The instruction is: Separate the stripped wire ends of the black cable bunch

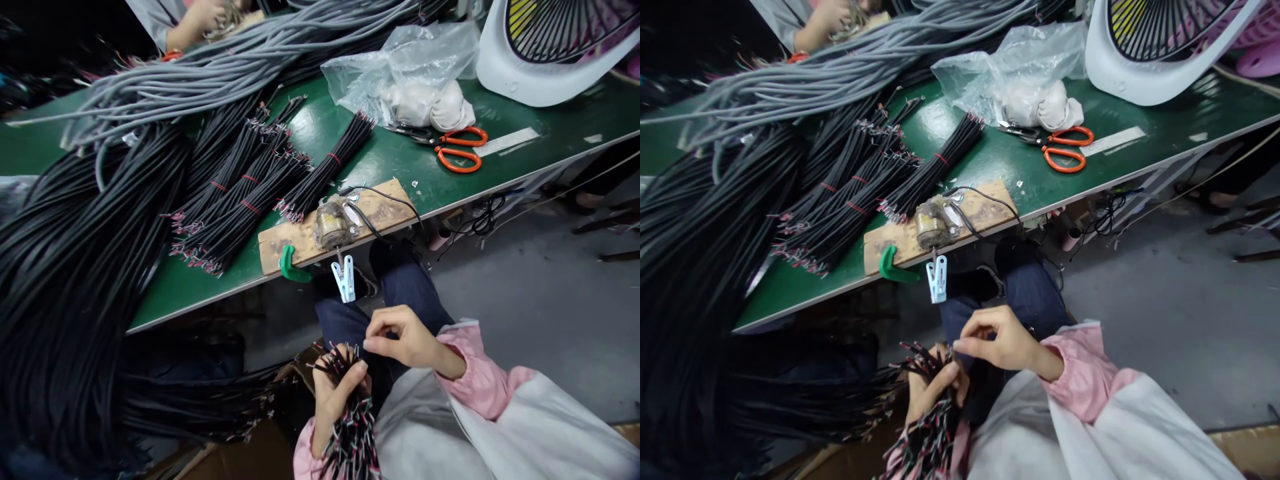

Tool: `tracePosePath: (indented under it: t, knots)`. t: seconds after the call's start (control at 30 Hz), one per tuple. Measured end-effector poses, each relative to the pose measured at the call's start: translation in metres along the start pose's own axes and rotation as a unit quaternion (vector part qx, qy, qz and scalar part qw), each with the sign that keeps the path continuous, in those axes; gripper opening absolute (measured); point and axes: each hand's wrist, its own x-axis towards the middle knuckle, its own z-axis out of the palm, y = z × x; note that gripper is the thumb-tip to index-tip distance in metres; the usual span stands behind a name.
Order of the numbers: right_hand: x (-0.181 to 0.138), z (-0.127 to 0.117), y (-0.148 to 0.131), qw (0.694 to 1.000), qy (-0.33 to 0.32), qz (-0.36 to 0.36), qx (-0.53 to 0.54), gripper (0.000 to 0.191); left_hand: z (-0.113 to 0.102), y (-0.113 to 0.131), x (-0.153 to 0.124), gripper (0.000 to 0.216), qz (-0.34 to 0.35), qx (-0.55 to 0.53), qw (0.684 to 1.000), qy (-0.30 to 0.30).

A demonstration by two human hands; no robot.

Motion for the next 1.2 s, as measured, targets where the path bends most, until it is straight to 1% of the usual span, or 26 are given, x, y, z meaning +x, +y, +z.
tracePosePath:
  t: [0.03, 0.1, 0.17, 0.2, 0.3, 0.4, 0.5, 0.6, 0.8, 0.9, 1.07, 1.13, 1.2]
  knots:
    - [0.002, 0.0, -0.002, 0.999, 0.016, -0.013, -0.035, 0.028, 0.0, 0.004, 0.001, 0.037, -0.006, -0.013, 1.0, -0.023]
    - [0.005, 0.0, -0.006, 0.996, -0.001, -0.04, -0.077, 0.024, -0.001, 0.009, 0.003, 0.034, -0.009, -0.014, 0.999, -0.049]
    - [0.007, 0.0, -0.008, 0.994, -0.018, -0.058, -0.087, 0.023, -0.004, 0.014, 0.006, 0.032, 0.001, 0.024, 0.998, -0.052]
    - [0.008, 0.001, -0.009, 0.994, -0.016, -0.066, -0.09, 0.023, -0.006, 0.016, 0.007, 0.032, 0.004, 0.045, 0.997, -0.055]
    - [0.007, 0.003, -0.009, 0.991, 0.003, -0.079, -0.109, 0.024, -0.009, 0.02, 0.01, 0.028, 0.015, 0.103, 0.993, -0.062]
    - [0.005, 0.005, -0.008, 0.989, 0.023, -0.084, -0.116, 0.026, -0.007, 0.023, 0.012, 0.023, 0.047, 0.128, 0.989, -0.053]
    - [0.004, 0.005, -0.009, 0.989, 0.053, -0.086, -0.111, 0.026, 0.001, 0.025, 0.011, 0.018, 0.067, 0.1, 0.992, -0.03]
    - [0.005, 0.006, -0.01, 0.987, 0.084, -0.087, -0.102, 0.026, 0.006, 0.023, 0.008, 0.019, 0.063, 0.049, 0.997, -0.007]
    - [0.012, 0.01, -0.005, 0.995, 0.082, -0.053, -0.023, 0.026, 0.003, 0.01, 0.006, 0.023, 0.035, -0.004, 0.998, 0.045]
    - [0.013, 0.014, -0.001, 0.992, 0.108, -0.062, -0.022, 0.027, 0.006, 0.011, 0.007, 0.027, 0.036, 0.01, 0.998, 0.044]
    - [0.011, 0.025, 0.006, 0.978, 0.166, -0.099, -0.081, 0.029, 0.017, 0.019, 0.01, 0.031, 0.076, 0.022, 0.996, 0.036]
    - [0.01, 0.03, 0.009, 0.971, 0.185, -0.118, -0.095, 0.028, 0.017, 0.018, 0.012, 0.031, 0.089, 0.017, 0.996, 0.022]
    - [0.011, 0.034, 0.012, 0.964, 0.199, -0.142, -0.104, 0.027, 0.014, 0.015, 0.013, 0.032, 0.099, 0.012, 0.995, -0.006]
